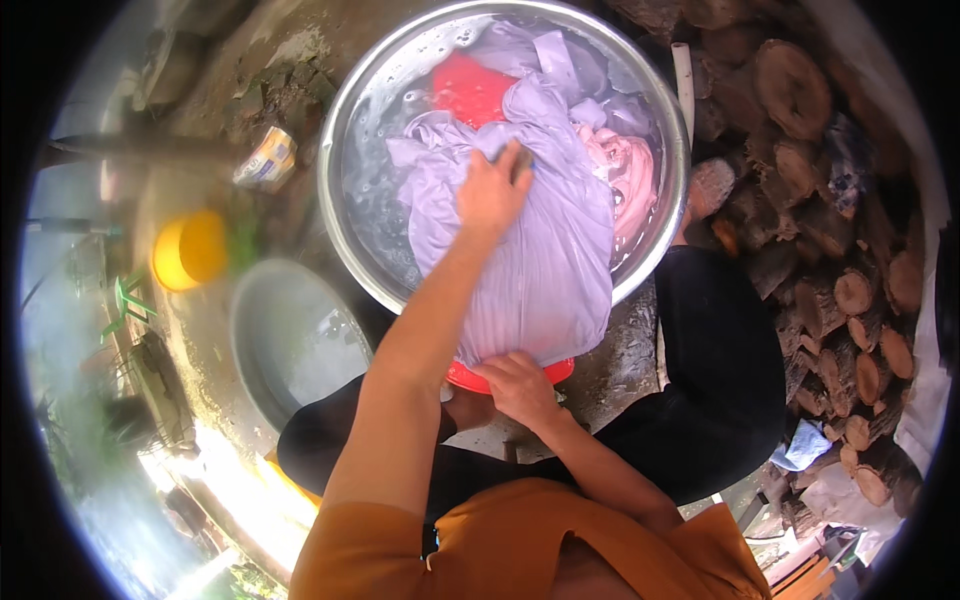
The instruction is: The person washes a purple garment by hand in a metal basin filled with soapy water. They scrub the fabric with a brush and a bar of soap, then rinse and wring it out.
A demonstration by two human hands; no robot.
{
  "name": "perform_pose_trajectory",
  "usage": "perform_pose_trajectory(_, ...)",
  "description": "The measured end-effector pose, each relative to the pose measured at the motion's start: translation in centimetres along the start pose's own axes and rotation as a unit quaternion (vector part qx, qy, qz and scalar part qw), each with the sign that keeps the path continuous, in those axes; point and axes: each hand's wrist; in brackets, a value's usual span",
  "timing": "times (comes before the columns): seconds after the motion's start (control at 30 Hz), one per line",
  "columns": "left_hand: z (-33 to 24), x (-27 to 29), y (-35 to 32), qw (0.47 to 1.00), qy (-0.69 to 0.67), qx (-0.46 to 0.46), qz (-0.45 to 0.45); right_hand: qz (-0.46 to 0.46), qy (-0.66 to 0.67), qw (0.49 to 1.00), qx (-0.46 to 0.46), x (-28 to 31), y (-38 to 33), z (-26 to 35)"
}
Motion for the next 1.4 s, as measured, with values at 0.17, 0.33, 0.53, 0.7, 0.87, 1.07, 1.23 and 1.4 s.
perform_pose_trajectory(0.17, 11.0, 1.2, 0.0, 0.941, 0.037, 0.288, -0.172, -0.007, -0.015, 1.0, 0.0, 1.1, 0.5, -0.1)
perform_pose_trajectory(0.33, 17.5, 1.2, -5.1, 0.897, -0.307, 0.316, -0.017, 0.01, 0.009, 1.0, 0.01, 0.3, 0.2, -0.3)
perform_pose_trajectory(0.53, 2.1, 8.5, -16.2, 0.981, -0.01, -0.126, 0.145, -0.006, -0.006, 1.0, 0.014, 0.6, 0.5, -0.6)
perform_pose_trajectory(0.7, 4.1, 2.7, -0.4, 0.995, 0.088, 0.035, -0.036, 0.021, 0.015, 0.999, 0.024, -0.1, 0.2, -0.2)
perform_pose_trajectory(0.87, 1.0, 4.4, -10.3, 0.999, -0.003, 0.009, 0.052, -0.003, 0.008, 1.0, 0.021, 0.3, 0.4, -1.0)
perform_pose_trajectory(1.07, 1.4, 4.2, -10.4, 0.981, -0.016, -0.179, 0.069, -0.004, 0.003, 0.998, 0.057, -0.2, -0.1, -0.5)
perform_pose_trajectory(1.23, -1.9, 2.9, -5.2, 0.997, 0.021, -0.005, 0.069, 0.041, -0.028, 0.997, 0.053, -0.2, -0.6, -0.3)
perform_pose_trajectory(1.4, 0.6, 6.5, -16.3, 0.968, -0.06, -0.207, 0.127, -0.018, -0.007, 0.998, 0.065, -0.2, -2.0, -0.3)
Point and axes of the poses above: each hand's wrist, its own y-axis towards the middle knuckle, its own x-axis out of the back of the hand, z = x × y, and after that the axes turned 11 degrees about -z, right-handed
